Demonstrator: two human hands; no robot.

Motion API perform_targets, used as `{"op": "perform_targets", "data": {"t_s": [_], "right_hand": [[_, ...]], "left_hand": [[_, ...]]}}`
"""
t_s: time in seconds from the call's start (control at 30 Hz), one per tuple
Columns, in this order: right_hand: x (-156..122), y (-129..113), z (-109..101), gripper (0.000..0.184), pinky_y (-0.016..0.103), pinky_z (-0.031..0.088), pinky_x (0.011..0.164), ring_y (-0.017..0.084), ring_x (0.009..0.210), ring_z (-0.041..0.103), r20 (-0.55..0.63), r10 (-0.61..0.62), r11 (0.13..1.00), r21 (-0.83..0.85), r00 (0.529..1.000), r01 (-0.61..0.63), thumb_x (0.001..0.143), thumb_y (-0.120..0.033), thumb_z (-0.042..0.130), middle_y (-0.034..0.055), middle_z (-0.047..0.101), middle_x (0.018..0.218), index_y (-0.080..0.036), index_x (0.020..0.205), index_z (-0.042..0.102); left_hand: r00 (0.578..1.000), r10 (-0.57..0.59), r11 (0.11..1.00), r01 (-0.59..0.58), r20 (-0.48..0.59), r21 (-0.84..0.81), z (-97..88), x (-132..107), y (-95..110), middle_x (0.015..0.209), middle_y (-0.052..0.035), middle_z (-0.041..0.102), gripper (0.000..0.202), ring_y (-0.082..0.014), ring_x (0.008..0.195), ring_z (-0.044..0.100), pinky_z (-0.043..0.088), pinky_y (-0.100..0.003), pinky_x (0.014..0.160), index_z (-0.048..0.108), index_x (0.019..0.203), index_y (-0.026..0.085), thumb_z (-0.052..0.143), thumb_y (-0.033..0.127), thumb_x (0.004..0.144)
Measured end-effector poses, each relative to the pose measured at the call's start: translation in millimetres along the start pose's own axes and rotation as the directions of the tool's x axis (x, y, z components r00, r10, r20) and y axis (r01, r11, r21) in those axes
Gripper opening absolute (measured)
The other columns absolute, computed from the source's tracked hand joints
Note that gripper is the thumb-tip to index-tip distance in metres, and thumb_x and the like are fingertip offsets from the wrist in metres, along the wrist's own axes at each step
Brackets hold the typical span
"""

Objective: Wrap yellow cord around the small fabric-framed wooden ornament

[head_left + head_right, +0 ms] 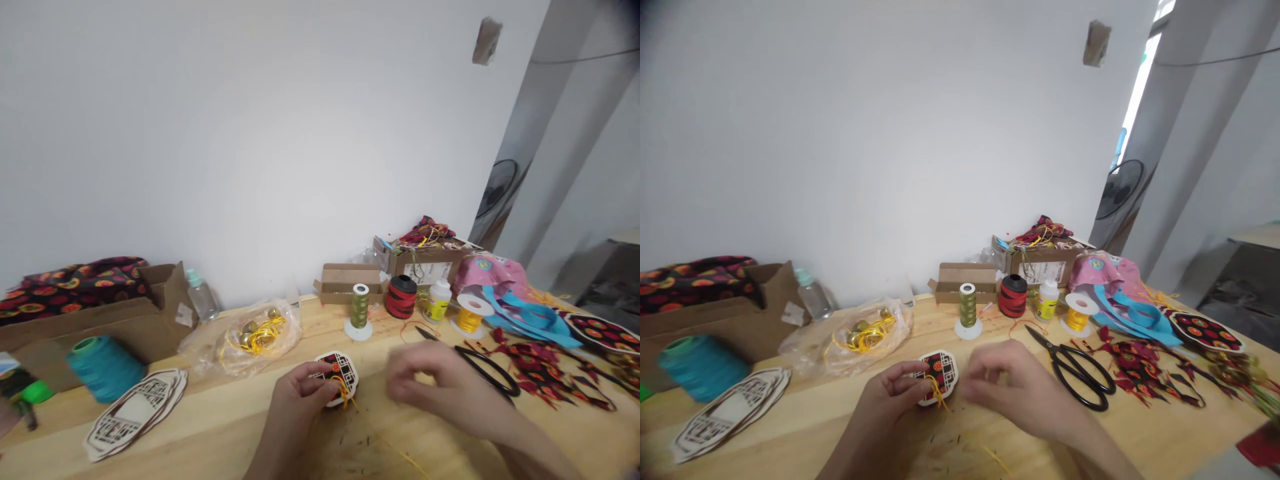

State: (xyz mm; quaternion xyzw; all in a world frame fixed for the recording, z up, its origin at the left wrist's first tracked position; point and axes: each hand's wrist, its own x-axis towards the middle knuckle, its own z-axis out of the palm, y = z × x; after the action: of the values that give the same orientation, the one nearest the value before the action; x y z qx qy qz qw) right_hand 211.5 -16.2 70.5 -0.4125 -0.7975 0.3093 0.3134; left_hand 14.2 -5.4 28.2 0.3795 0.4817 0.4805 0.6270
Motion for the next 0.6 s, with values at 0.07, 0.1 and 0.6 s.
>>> {"op": "perform_targets", "data": {"t_s": [0.07, 0.1, 0.6], "right_hand": [[15, 8, 17, 0.01, 0.019, 0.037, 0.051, 0.01, 0.058, 0.049, -0.027, 0.034, 0.986, -0.16, 0.999, -0.038, 0.071, -0.026, 0.056, -0.0003, 0.058, 0.066, -0.018, 0.073, 0.062], [21, 12, 26, 0.011, 0.019, 0.036, 0.052, 0.011, 0.06, 0.05, -0.011, 0.047, 0.972, -0.23, 0.999, -0.049, 0.067, -0.025, 0.06, -0.0008, 0.06, 0.069, -0.02, 0.076, 0.062], [48, 53, 57, 0.02, 0.02, 0.037, 0.057, 0.011, 0.063, 0.052, 0.057, -0.248, 0.962, -0.099, 0.967, 0.253, 0.074, -0.035, 0.053, 0.0019, 0.061, 0.067, -0.021, 0.073, 0.067]], "left_hand": [[1.0, 0.009, 1.0, -0.009, 0.018, -0.017, -1.3, 0, 0, 0.056, -0.0068, 0.071, 0.028, -0.0173, 0.053, 0.063, 0.044, -0.024, 0.054, 0.058, 0.07, 0.012, 0.073, 0.022, 0.047], [1.0, 0.008, 1.0, -0.008, 0.016, -0.017, -1.9, 1, -1, 0.055, -0.0067, 0.071, 0.028, -0.0169, 0.051, 0.063, 0.044, -0.024, 0.053, 0.058, 0.069, 0.012, 0.073, 0.022, 0.047], [0.999, 0.029, 0.986, -0.024, -0.026, 0.166, -9.5, 8, -6, 0.048, -0.0019, 0.066, 0.019, -0.0079, 0.04, 0.048, 0.033, -0.017, 0.041, 0.068, 0.064, 0.009, 0.07, 0.021, 0.05]]}}
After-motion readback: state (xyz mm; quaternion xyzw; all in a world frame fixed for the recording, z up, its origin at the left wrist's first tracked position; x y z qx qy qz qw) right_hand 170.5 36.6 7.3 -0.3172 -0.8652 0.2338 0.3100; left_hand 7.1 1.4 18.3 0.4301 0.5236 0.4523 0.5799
